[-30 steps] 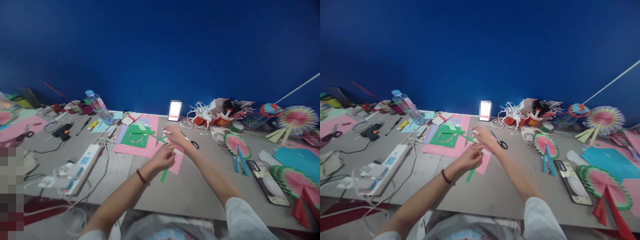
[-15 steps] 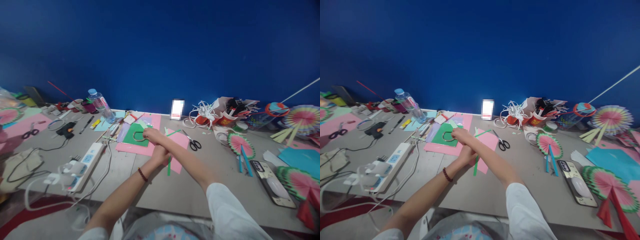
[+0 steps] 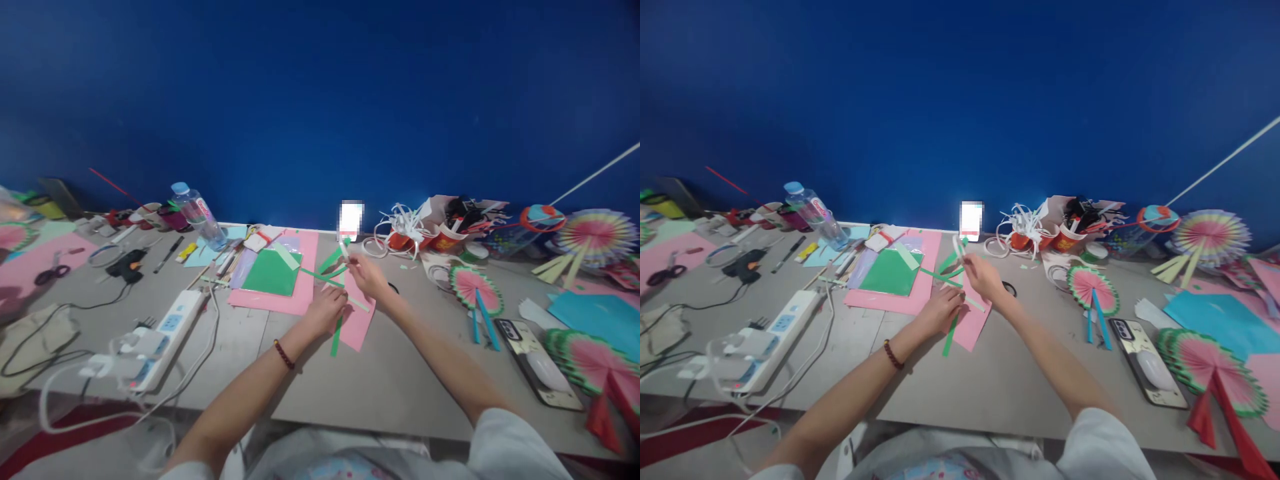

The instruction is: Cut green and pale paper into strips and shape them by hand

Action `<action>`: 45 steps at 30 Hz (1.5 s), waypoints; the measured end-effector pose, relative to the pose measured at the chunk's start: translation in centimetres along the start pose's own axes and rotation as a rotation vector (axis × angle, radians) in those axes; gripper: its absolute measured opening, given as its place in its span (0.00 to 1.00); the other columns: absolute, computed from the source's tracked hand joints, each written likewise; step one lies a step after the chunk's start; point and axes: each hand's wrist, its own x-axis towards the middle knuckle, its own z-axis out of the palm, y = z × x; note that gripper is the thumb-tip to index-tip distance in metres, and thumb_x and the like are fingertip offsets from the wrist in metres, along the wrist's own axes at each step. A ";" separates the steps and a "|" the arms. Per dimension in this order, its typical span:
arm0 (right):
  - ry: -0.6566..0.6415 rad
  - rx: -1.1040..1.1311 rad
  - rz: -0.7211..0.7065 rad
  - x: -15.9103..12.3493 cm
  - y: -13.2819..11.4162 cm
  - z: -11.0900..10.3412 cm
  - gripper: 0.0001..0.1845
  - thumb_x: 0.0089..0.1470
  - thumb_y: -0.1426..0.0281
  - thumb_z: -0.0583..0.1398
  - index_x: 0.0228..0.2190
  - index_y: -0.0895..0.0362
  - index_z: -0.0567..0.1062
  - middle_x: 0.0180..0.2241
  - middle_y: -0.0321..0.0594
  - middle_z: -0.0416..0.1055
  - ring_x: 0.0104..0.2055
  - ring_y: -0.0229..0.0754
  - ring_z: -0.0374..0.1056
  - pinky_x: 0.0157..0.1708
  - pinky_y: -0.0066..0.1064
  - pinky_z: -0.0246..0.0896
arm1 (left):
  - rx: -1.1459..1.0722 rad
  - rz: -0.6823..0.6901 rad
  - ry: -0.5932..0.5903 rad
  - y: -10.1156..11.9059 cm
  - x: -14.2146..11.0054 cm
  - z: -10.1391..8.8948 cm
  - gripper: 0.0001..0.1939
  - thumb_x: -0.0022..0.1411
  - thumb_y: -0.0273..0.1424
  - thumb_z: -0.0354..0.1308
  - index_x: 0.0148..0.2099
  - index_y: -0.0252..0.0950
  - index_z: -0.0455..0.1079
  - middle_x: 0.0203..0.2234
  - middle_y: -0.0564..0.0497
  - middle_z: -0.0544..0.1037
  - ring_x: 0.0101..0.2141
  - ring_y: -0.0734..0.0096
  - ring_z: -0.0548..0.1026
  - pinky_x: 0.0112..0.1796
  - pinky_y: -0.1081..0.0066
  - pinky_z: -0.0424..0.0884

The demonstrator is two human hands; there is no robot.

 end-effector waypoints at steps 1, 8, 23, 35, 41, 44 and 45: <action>0.013 -0.076 0.018 -0.9 1.2 -0.2 0.10 0.60 0.68 0.51 0.40 0.56 0.69 0.39 0.47 0.75 0.40 0.49 0.71 0.40 0.38 0.65 | 0.002 0.023 -0.002 0.0 0.0 0.0 0.06 0.65 0.24 0.49 0.41 0.35 0.66 0.43 0.45 0.73 0.47 0.61 0.70 0.48 0.61 0.69; 0.086 -0.168 0.162 -5.8 6.0 -1.0 0.14 0.60 0.68 0.47 0.46 0.57 0.66 0.45 0.51 0.73 0.45 0.50 0.71 0.43 0.42 0.66 | 0.068 0.046 -0.041 0.4 -0.1 0.1 0.07 0.66 0.23 0.47 0.40 0.36 0.66 0.44 0.45 0.72 0.47 0.62 0.70 0.48 0.61 0.68; 0.209 -0.290 0.296 -13.3 10.5 -6.9 0.09 0.58 0.66 0.48 0.39 0.55 0.64 0.48 0.57 0.70 0.50 0.53 0.68 0.47 0.47 0.64 | -0.159 0.041 -0.060 0.6 0.2 -0.5 0.07 0.63 0.25 0.51 0.34 0.36 0.69 0.43 0.46 0.75 0.42 0.67 0.73 0.44 0.67 0.69; -0.081 -0.124 0.115 -14.4 4.7 -6.3 0.08 0.59 0.69 0.49 0.40 0.54 0.66 0.51 0.48 0.70 0.50 0.47 0.69 0.47 0.40 0.65 | -0.025 0.113 -0.144 1.6 0.1 -0.3 0.06 0.64 0.25 0.51 0.40 0.36 0.70 0.40 0.48 0.78 0.43 0.64 0.74 0.43 0.65 0.68; -0.119 -0.097 0.183 -14.4 4.2 -4.8 0.11 0.58 0.71 0.48 0.42 0.54 0.66 0.51 0.49 0.70 0.48 0.47 0.71 0.45 0.41 0.67 | 0.035 0.078 -0.073 1.7 -0.1 -0.1 0.06 0.66 0.28 0.50 0.41 0.35 0.68 0.40 0.46 0.78 0.43 0.65 0.75 0.48 0.63 0.68; -0.070 -0.099 0.228 -14.8 3.9 -4.6 0.11 0.59 0.70 0.48 0.42 0.53 0.66 0.51 0.48 0.70 0.49 0.47 0.71 0.44 0.41 0.68 | -0.006 0.013 0.003 1.5 0.2 0.6 0.06 0.66 0.29 0.50 0.44 0.35 0.66 0.45 0.44 0.77 0.45 0.65 0.75 0.53 0.61 0.66; -0.057 -0.088 0.236 -14.9 3.6 -4.6 0.11 0.59 0.70 0.48 0.42 0.52 0.66 0.51 0.47 0.70 0.49 0.47 0.71 0.44 0.41 0.68 | -0.015 -0.011 0.026 1.4 0.4 0.8 0.07 0.66 0.29 0.50 0.45 0.34 0.66 0.47 0.43 0.76 0.46 0.64 0.75 0.53 0.60 0.66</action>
